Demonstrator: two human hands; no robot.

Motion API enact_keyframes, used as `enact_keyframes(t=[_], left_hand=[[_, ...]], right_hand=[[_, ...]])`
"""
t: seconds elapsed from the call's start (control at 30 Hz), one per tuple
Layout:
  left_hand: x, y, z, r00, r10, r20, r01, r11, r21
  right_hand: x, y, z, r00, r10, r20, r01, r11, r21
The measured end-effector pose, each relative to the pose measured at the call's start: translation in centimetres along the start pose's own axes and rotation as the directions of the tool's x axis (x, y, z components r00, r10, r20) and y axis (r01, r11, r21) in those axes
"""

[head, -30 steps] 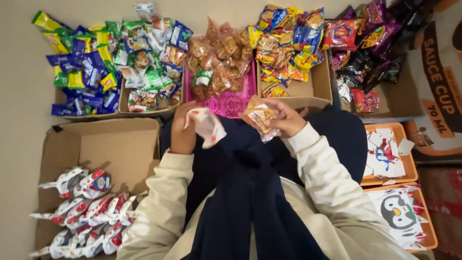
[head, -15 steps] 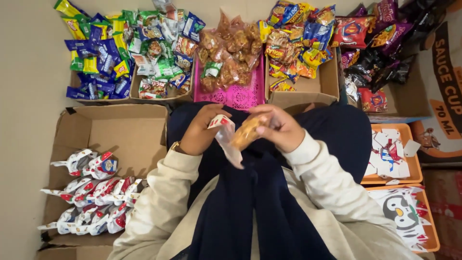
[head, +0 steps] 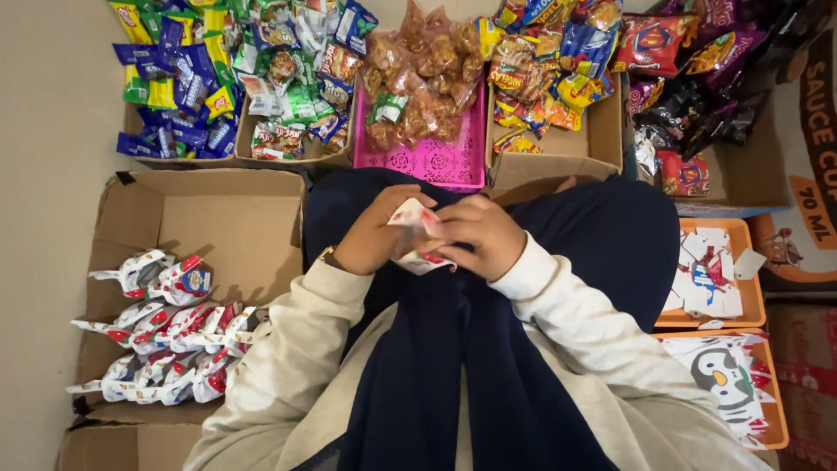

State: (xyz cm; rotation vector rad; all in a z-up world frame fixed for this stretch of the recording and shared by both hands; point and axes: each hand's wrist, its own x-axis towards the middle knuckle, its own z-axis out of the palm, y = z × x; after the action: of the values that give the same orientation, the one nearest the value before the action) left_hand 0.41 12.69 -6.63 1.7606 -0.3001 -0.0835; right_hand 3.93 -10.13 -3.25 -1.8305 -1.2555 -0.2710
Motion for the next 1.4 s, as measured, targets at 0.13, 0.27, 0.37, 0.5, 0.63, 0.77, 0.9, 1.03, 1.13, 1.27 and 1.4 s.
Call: enact_keyframes(t=[0.13,0.27,0.37,0.5,0.63,0.77,0.9,1.03,1.13,1.27,1.4], left_hand=[[0.3,-0.2,0.5,0.997,-0.077,0.027,0.076,0.996,0.045],[-0.1,1.8,1.2,0.993,-0.121,-0.006,0.121,0.992,0.038],[-0.1,1.1,1.4,0.995,-0.096,-0.018,0.097,0.994,0.043],[-0.4,2.5,1.0,0.998,-0.063,0.005,0.062,0.995,0.077],[-0.8,2.8,1.0,0.997,-0.072,0.022,0.07,0.994,0.087],[-1.0,2.9,1.1,0.994,-0.103,0.047,0.098,0.991,0.093],[-1.3,2.4,0.4,0.999,-0.008,0.054,0.002,0.994,0.109],[-1.7,2.6,-0.9,0.999,-0.013,0.046,0.006,0.991,0.136],[-1.8,2.1,-1.3,0.998,-0.056,0.042,0.05,0.99,0.131],[-2.3,3.3,-1.1,0.997,-0.075,0.003,0.074,0.987,0.145],[-2.4,4.4,-0.9,0.998,-0.041,-0.057,0.05,0.986,0.159]], right_hand=[[-0.5,-0.9,0.1,0.983,-0.019,0.183,0.012,0.999,0.037],[-2.2,-0.3,1.2,0.937,0.039,0.347,-0.025,0.999,-0.045],[-4.1,2.1,2.4,0.915,0.126,0.384,-0.013,0.959,-0.283],[-4.7,2.3,2.9,0.911,0.127,0.392,0.033,0.926,-0.377],[-5.0,2.3,3.2,0.899,0.137,0.416,0.084,0.878,-0.471],[-4.8,1.5,3.6,0.879,0.129,0.459,0.095,0.895,-0.435],[-4.3,0.6,4.8,0.924,0.131,0.358,0.05,0.89,-0.453],[-3.7,-0.1,5.0,0.951,0.131,0.279,0.014,0.886,-0.464],[-3.4,-0.6,4.9,0.963,0.08,0.256,0.059,0.868,-0.493],[-3.9,-0.6,5.5,0.973,0.068,0.223,0.055,0.864,-0.501],[-2.9,-0.9,4.7,0.968,0.06,0.245,0.081,0.846,-0.527]])
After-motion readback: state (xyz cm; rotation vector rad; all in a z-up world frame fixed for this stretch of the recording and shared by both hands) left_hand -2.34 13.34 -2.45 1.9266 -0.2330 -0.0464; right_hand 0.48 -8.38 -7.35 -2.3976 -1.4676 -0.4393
